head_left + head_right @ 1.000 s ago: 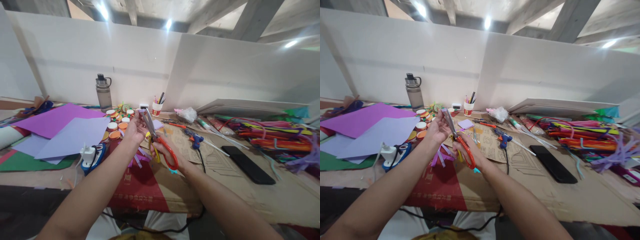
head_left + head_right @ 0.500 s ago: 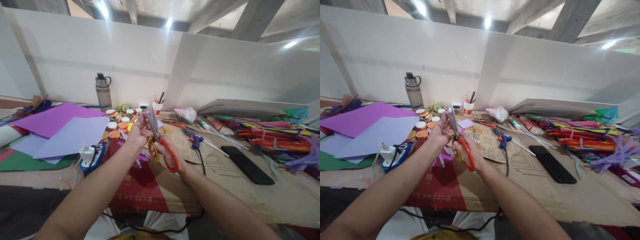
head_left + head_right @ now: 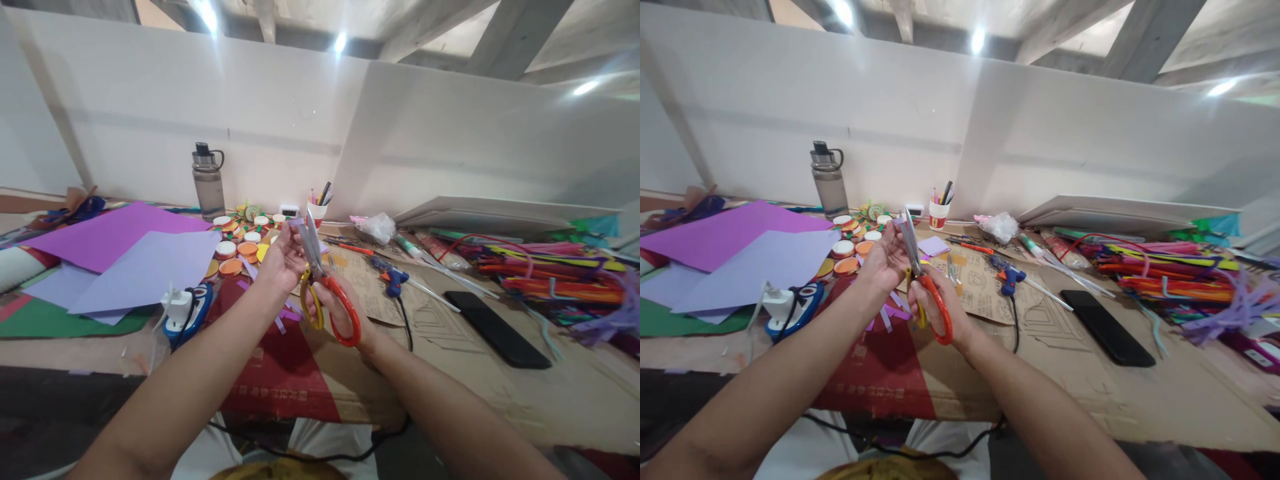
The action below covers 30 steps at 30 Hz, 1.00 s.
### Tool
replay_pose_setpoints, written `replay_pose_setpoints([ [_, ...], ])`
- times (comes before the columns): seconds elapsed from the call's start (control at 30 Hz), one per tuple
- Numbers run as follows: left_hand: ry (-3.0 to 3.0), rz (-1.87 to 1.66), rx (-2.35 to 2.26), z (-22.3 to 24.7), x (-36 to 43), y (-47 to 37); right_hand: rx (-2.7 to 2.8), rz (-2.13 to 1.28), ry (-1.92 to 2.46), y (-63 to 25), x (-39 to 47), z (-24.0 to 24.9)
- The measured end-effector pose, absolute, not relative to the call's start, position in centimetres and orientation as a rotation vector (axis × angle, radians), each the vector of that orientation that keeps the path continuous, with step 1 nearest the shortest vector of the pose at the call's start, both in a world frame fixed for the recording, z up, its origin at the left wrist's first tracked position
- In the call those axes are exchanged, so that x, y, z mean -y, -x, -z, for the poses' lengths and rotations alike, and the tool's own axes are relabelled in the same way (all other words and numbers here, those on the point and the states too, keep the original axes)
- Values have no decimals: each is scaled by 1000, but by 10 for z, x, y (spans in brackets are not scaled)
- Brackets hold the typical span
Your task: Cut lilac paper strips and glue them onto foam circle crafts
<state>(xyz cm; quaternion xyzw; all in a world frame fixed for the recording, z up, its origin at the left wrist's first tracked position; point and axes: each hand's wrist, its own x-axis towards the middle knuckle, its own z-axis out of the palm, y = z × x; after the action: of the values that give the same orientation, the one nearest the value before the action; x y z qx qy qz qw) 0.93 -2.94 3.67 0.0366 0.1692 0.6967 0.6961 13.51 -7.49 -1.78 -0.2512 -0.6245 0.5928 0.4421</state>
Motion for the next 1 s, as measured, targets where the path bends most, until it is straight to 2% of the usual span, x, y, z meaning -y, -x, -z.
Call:
replay_pose_setpoints([
  [0.4, -139, -1528, -246, -36, 31, -10, 1537, -1424, 710, -134, 81, 14],
  [1.0, -154, -1493, -304, -37, 33, -10, 1509, -1456, 692, -135, 80, 20],
])
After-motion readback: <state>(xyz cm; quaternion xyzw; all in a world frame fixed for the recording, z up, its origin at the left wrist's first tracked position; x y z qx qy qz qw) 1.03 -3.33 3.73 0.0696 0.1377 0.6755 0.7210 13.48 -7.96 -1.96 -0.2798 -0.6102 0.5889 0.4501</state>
